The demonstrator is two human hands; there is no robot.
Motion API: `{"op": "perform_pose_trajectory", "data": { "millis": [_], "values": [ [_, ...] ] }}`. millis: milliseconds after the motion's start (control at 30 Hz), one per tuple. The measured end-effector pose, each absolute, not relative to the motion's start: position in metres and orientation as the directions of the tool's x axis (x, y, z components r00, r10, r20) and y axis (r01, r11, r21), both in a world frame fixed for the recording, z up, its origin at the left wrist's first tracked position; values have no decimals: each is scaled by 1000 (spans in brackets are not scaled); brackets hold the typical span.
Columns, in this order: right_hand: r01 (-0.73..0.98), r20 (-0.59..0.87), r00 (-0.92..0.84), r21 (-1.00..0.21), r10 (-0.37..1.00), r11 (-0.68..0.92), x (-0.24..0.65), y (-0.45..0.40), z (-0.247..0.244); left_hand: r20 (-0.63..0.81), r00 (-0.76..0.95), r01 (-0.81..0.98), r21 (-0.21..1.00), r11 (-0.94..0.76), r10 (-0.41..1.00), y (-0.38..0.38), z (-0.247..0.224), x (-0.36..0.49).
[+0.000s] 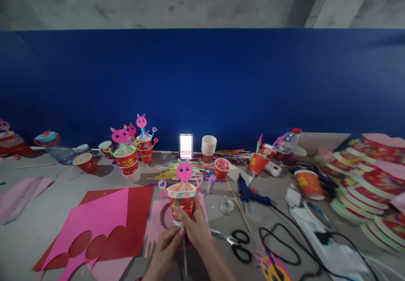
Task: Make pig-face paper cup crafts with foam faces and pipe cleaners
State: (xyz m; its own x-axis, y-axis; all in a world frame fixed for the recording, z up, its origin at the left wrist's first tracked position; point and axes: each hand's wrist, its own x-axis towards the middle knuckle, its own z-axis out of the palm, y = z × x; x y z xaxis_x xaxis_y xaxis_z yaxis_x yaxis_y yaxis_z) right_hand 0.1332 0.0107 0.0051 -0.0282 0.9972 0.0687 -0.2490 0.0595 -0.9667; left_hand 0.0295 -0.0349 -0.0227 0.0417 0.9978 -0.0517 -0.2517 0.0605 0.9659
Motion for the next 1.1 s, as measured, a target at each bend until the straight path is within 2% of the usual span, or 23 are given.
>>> {"op": "perform_pose_trajectory", "data": {
  "millis": [200,333,533,633,733,867,1100],
  "values": [
    [-213,124,-39,-971,992,113,136,9,8,-57,-50,-280,959,41,997,-34,-24,27],
    [-172,128,32,-976,991,132,139,11,14,-53,79,-185,980,67,995,-45,-40,34],
    [-180,122,74,-975,990,133,142,12,12,32,109,-162,987,-15,994,-47,-38,37],
    [-216,117,63,-968,991,128,142,12,15,70,148,-142,989,-48,987,-42,-32,33],
    [-219,123,22,-968,992,125,141,10,24,25,198,-172,985,10,980,-44,-33,35],
    [-170,164,14,-972,986,164,140,7,32,-41,89,-247,967,62,995,-48,-31,39],
    [-138,201,-12,-971,980,198,139,-3,22,45,61,-232,972,-30,997,-34,-16,23]
  ]
}}
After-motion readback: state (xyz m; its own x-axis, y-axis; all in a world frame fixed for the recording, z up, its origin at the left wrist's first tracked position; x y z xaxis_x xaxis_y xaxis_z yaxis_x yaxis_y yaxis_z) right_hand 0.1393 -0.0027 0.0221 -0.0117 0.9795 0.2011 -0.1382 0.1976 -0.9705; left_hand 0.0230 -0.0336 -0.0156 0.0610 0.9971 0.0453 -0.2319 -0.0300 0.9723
